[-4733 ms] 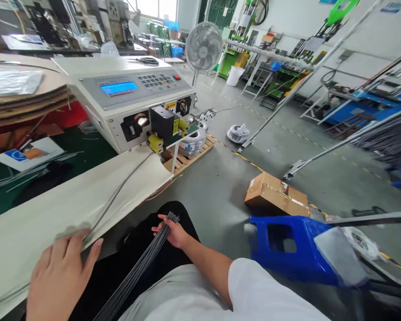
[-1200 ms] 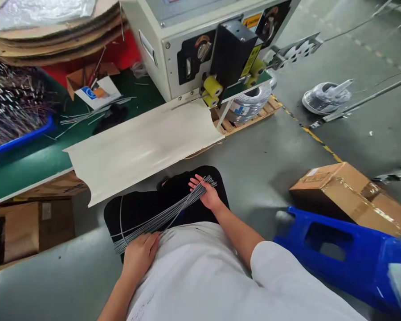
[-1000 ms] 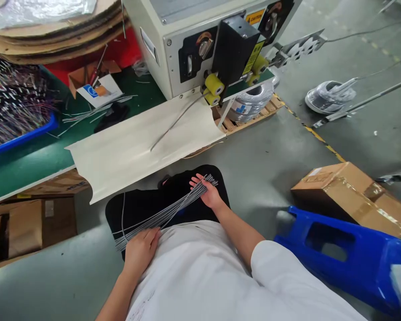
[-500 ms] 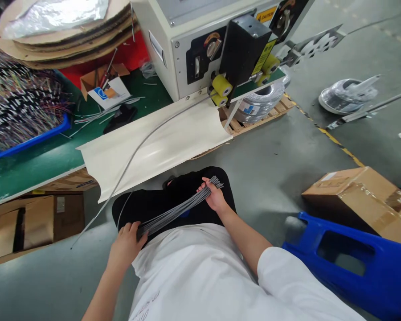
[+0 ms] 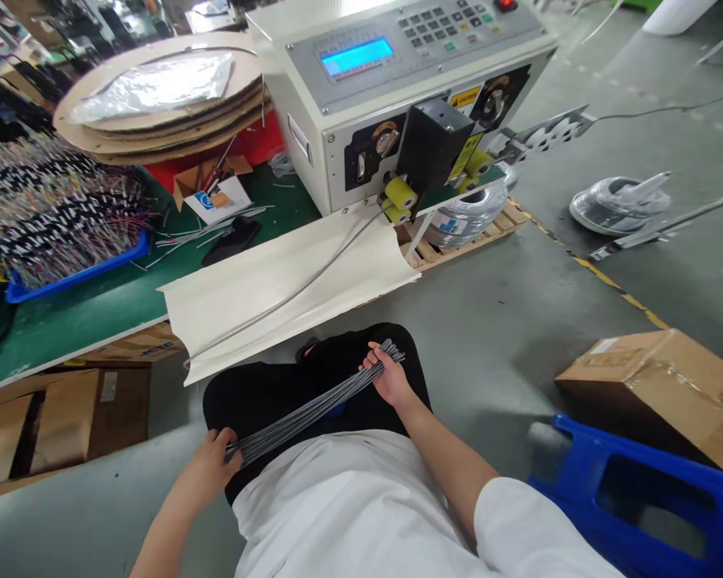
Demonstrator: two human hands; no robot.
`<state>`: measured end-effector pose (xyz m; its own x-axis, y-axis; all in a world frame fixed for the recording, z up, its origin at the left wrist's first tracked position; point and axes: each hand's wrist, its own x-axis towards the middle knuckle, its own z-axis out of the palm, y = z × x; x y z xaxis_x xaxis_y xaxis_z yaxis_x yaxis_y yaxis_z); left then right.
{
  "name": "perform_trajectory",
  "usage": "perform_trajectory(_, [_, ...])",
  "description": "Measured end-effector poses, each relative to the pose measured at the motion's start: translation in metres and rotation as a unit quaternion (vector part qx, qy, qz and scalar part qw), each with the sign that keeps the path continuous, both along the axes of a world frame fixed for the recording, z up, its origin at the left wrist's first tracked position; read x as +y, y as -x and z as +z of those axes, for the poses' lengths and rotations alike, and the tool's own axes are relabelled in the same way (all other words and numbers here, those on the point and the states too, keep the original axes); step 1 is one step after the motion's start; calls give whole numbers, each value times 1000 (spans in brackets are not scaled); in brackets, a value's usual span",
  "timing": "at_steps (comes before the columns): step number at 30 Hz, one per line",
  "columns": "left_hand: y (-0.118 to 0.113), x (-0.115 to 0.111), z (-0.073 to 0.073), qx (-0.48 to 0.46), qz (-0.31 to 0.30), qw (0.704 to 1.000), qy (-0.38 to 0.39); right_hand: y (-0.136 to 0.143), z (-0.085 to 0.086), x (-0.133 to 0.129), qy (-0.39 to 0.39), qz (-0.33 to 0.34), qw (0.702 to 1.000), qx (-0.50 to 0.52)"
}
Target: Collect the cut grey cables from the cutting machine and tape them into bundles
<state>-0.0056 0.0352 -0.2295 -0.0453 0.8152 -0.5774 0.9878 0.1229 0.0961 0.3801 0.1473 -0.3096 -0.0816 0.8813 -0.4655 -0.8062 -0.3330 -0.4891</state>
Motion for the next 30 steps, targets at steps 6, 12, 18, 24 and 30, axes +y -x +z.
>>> perform_trajectory(6, [-50,38,67,-103,-112,988,-11,-1,1,0,0,11,1000,7])
perform_trajectory(12, [-139,121,143,-227,-254,887,-312,2,5,-3,-12,24,1000,-14])
perform_trajectory(18, [-165,167,113,-64,-162,868,-465,-1,8,-7,-13,15,999,-25])
perform_trajectory(24, [-152,145,101,13,-171,874,-455,-3,4,-5,-3,22,1000,-19])
perform_trajectory(30, [-109,129,103,19,-197,851,-486,-4,-5,-3,-11,37,999,-25])
